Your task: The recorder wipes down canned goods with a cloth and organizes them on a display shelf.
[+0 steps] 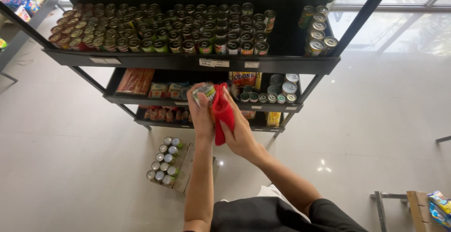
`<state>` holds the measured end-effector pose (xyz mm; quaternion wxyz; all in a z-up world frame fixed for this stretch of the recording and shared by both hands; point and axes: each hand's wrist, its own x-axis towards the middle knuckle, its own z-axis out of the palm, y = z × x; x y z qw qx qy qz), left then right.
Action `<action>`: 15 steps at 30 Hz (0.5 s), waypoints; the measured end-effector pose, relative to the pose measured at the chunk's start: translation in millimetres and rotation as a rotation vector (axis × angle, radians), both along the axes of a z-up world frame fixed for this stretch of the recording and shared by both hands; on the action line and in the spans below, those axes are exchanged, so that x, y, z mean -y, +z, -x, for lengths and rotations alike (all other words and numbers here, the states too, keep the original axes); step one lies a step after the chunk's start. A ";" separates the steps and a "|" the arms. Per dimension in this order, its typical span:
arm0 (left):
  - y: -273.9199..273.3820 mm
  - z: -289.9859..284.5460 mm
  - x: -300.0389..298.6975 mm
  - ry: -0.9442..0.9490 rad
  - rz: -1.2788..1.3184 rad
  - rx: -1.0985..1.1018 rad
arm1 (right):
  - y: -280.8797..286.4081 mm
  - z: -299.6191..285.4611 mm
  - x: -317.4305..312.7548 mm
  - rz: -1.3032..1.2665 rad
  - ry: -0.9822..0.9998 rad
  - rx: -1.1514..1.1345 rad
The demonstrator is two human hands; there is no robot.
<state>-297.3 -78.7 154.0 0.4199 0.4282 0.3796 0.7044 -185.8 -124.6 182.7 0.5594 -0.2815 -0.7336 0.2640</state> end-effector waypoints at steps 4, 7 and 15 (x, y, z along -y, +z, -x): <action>-18.1 -32.0 -18.5 0.006 0.017 -0.006 | -0.6 -33.1 -14.9 0.032 -0.003 0.018; -69.5 -73.5 -45.5 -0.076 0.000 -0.077 | 10.0 -69.3 -51.6 0.276 -0.108 -0.187; 0.0 -131.6 -59.8 -0.008 -0.053 0.166 | -4.2 -136.3 -57.3 0.026 -0.075 0.028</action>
